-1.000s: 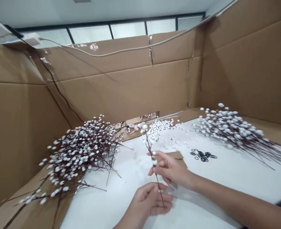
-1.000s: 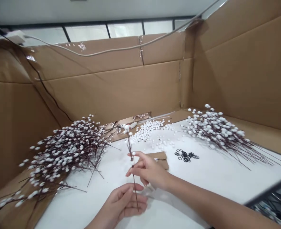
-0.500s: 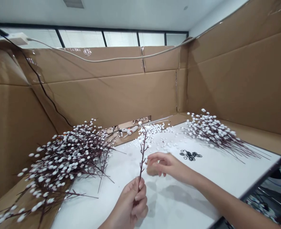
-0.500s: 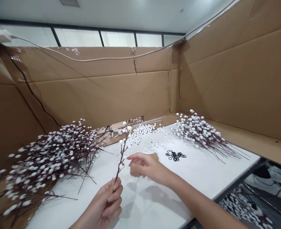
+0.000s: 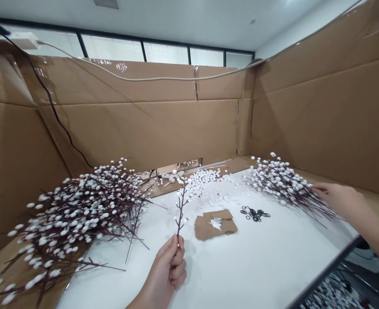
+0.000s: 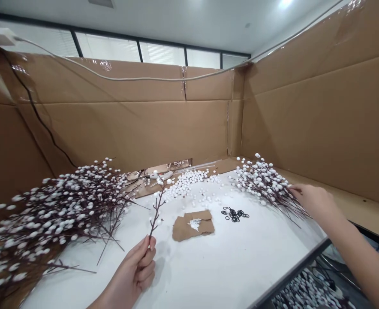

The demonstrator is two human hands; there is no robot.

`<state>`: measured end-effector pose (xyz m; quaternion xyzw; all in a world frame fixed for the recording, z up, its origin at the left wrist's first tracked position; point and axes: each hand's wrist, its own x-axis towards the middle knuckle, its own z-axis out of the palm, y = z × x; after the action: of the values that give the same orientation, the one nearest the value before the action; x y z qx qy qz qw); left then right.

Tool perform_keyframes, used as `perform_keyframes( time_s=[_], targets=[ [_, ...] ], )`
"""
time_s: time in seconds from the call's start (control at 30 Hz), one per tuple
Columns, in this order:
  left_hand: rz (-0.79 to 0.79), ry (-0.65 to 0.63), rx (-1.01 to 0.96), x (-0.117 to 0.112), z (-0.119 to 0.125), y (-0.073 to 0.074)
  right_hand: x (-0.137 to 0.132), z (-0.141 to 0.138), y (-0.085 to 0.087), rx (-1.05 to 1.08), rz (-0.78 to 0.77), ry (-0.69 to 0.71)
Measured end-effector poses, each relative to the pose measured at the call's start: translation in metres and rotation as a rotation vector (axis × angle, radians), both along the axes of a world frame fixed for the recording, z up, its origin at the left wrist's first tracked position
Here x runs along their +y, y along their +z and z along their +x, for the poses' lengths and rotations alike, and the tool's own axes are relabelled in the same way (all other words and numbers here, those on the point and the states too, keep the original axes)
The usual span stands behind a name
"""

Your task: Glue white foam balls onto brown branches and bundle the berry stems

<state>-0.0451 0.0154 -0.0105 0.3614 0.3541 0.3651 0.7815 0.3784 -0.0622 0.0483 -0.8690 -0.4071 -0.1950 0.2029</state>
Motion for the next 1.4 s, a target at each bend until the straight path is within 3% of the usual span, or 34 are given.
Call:
perform_keyframes(
  time_s=[0.3, 0.53, 0.67, 0.8, 0.9, 0.93, 1.0, 1.1, 1.23, 1.4],
  targets=[
    [-0.023, -0.001, -0.012, -0.002, -0.004, 0.001, 0.003, -0.005, 0.008, 0.227, -0.111, 0.066],
    [-0.077, 0.012, -0.039, -0.001, -0.004, 0.003, 0.000, -0.014, 0.024, 0.283, 0.020, -0.030],
    [-0.076, 0.016, -0.035, -0.002, -0.003, 0.004, -0.004, -0.023, 0.030, 0.408, 0.128, 0.020],
    [-0.007, 0.018, -0.035, 0.000, 0.000, 0.003, -0.003, -0.051, 0.017, 0.654, 0.211, 0.231],
    [0.052, 0.030, -0.060, 0.000, 0.001, -0.001, 0.002, -0.089, 0.003, 0.903, 0.222, 0.476],
    [0.060, 0.038, -0.065, 0.000, 0.001, -0.001, 0.005, -0.105, 0.000, 1.075, 0.225, 0.588],
    [0.061, 0.063, -0.057, -0.001, 0.001, -0.001, 0.011, -0.137, -0.005, 1.331, 0.172, 0.742],
    [0.052, 0.104, -0.015, -0.005, 0.001, 0.003, 0.026, -0.182, -0.009, 1.543, 0.041, 0.882],
    [-0.001, 0.157, -0.034, -0.007, 0.002, 0.007, 0.053, -0.228, -0.024, 1.548, -0.056, 1.021],
    [-0.005, 0.156, -0.109, -0.004, 0.002, 0.004, 0.078, -0.267, -0.054, 1.520, -0.038, 1.187]
  ],
)
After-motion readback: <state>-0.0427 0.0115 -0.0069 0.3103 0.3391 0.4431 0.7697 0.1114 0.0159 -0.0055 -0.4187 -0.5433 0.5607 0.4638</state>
